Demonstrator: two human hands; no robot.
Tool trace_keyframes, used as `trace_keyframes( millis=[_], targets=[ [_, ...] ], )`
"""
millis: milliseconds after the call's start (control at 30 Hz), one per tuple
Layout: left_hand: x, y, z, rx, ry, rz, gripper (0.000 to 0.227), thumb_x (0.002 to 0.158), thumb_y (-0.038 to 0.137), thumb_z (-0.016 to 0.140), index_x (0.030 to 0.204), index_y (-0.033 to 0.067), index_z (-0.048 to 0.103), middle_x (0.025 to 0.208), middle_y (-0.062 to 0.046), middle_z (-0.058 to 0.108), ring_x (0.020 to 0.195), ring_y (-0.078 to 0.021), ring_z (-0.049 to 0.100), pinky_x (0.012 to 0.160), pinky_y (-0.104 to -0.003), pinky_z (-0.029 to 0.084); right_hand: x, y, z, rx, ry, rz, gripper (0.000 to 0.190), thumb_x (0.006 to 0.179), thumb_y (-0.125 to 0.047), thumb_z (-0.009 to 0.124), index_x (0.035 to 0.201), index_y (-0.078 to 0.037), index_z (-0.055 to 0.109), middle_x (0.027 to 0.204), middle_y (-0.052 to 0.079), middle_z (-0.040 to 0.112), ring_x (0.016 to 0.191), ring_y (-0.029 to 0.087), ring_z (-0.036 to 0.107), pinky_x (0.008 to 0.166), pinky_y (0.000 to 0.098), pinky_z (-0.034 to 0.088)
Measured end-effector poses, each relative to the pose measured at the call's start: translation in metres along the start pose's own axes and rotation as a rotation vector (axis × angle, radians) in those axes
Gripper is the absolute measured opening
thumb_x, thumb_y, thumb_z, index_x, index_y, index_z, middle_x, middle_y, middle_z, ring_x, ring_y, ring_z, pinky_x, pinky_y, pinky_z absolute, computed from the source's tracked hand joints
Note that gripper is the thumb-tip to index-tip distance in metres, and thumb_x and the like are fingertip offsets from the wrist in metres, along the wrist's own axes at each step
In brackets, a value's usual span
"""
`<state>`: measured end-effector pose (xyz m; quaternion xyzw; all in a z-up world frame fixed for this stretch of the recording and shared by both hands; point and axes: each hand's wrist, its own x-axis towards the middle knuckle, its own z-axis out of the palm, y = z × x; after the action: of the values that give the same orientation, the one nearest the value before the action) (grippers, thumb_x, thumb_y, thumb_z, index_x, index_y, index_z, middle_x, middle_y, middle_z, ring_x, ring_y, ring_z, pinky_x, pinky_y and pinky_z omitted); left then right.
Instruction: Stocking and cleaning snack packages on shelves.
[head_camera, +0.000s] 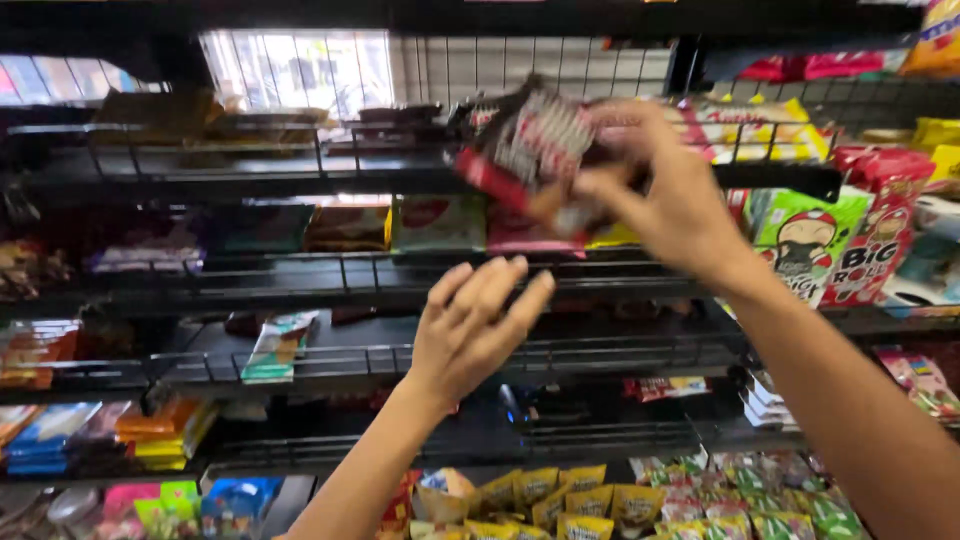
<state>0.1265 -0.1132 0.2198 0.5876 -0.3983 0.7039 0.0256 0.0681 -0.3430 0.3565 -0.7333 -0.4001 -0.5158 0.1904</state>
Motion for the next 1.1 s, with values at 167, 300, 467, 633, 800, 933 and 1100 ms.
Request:
trace_keyframes(
  millis=[167,300,467,633,800,933,1100],
  targets=[
    [0.032,-0.019,0.037,0.081,-0.169,-0.198,0.063,0.093,0.029,0.071,0.152,0.0175,0.051,0.151,-0.004,0.051,0.140,-0.0199,0.045,0.121,-0.045,0.028,0.048,0.052,0.001,0.095,0.070,0.026,0.041,0.104,0.002,0.073,0.139,-0.006,0.052,0.120,0.008,0.071,0.107,0.018,0.077,0.084,0.0273,0.062],
    [0.039,-0.022,0.056,0.155,-0.190,-0.248,0.071,0.091,0.034,0.070,0.156,0.0199,0.044,0.153,-0.005,0.046,0.143,-0.0221,0.038,0.121,-0.050,0.024,0.063,0.070,0.023,0.170,0.042,-0.056,0.044,0.100,0.008,0.072,0.139,-0.011,0.062,0.116,0.009,0.070,0.105,0.018,0.077,0.085,0.0273,0.063],
    [0.043,-0.021,0.066,0.139,-0.186,-0.300,0.077,0.090,0.038,0.071,0.157,0.0166,0.042,0.153,-0.009,0.044,0.143,-0.0237,0.036,0.121,-0.051,0.023,0.064,0.075,0.038,-0.026,0.101,-0.083,0.047,0.095,0.004,0.078,0.138,-0.013,0.066,0.109,0.011,0.068,0.091,0.019,0.074,0.078,0.0280,0.060],
    [0.044,-0.027,0.076,0.178,-0.195,-0.307,0.077,0.093,0.040,0.071,0.158,0.0109,0.042,0.148,-0.008,0.047,0.138,-0.0230,0.039,0.115,-0.049,0.028,0.055,0.089,0.052,0.091,0.116,0.043,0.044,0.098,-0.001,0.078,0.138,-0.012,0.062,0.106,0.005,0.074,0.087,0.014,0.075,0.075,0.0272,0.058],
    [0.050,-0.034,0.080,0.202,-0.129,-0.262,0.064,0.095,0.040,0.070,0.151,0.0144,0.052,0.142,-0.005,0.049,0.130,-0.0203,0.041,0.109,-0.045,0.032,0.050,0.102,0.054,0.253,0.172,0.067,0.044,0.104,-0.001,0.077,0.140,-0.009,0.054,0.111,0.007,0.072,0.097,0.009,0.074,0.081,0.0281,0.060],
    [0.053,-0.032,0.081,0.206,-0.124,-0.254,0.060,0.094,0.039,0.070,0.146,0.0137,0.056,0.140,-0.005,0.052,0.128,-0.0212,0.043,0.108,-0.045,0.032,0.048,0.102,0.051,0.116,0.200,-0.059,0.043,0.103,0.000,0.078,0.138,-0.008,0.055,0.120,0.009,0.074,0.108,0.012,0.071,0.088,0.0296,0.058],
    [0.064,-0.033,0.082,0.214,-0.095,-0.287,0.048,0.093,0.039,0.069,0.134,0.0127,0.064,0.132,-0.005,0.058,0.123,-0.0212,0.049,0.104,-0.045,0.034,0.049,0.095,0.049,0.112,0.194,0.011,0.037,0.099,-0.002,0.077,0.132,-0.008,0.064,0.118,0.008,0.071,0.095,0.011,0.073,0.082,0.0269,0.058]
  ],
)
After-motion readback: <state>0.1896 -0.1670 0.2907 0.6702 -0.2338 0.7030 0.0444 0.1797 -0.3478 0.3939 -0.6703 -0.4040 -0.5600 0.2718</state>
